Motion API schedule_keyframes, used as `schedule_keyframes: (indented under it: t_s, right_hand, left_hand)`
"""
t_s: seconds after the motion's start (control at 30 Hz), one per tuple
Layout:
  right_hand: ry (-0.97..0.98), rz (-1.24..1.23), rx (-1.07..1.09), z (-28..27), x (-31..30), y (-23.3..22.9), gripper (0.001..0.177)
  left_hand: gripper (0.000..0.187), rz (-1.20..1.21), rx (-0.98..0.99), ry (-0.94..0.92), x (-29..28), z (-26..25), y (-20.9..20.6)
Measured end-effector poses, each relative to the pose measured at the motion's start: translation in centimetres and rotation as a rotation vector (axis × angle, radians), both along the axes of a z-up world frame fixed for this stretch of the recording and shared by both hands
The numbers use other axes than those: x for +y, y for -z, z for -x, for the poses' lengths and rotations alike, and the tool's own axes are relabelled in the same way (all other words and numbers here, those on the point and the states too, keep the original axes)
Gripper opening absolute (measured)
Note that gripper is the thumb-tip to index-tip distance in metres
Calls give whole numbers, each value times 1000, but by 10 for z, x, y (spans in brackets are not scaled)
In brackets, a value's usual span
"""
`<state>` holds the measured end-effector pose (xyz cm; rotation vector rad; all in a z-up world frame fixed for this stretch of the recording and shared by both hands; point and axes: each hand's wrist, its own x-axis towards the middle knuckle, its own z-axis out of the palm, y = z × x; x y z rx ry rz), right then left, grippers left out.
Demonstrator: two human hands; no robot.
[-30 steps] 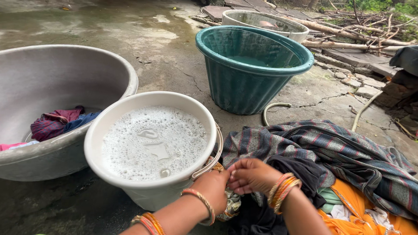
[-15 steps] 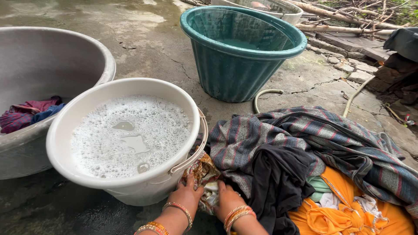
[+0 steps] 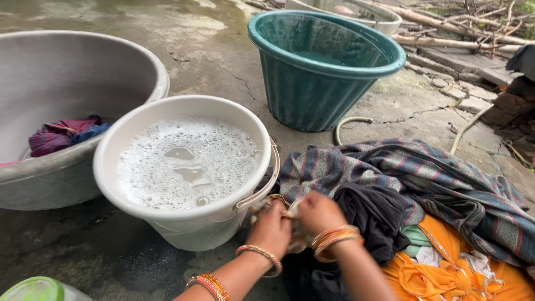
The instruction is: The person washes clothes by hand in a bucket of soapy water, wringing out a blue garment, a pink garment, and a white garment before picking up and inspecting a black garment.
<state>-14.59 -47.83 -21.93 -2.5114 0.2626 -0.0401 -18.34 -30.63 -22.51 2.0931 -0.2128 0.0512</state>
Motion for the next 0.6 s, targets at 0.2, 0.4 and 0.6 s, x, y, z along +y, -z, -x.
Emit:
schedule_keyframes:
  t_s: [0.2,0.4,0.6]
  right_hand:
    - [-260,-160,-341,-26,-48,-181,19]
    - [-407,-913,-312,18,4,-339,15]
    - [-494,-925,-337,4,54,-414,16]
  left_hand:
    - [18,346,-170,-45,-7,-3,-147]
    - [18,898,-169,86,46,-35,-278]
    - [11,846,-320,114,127,-73,-350]
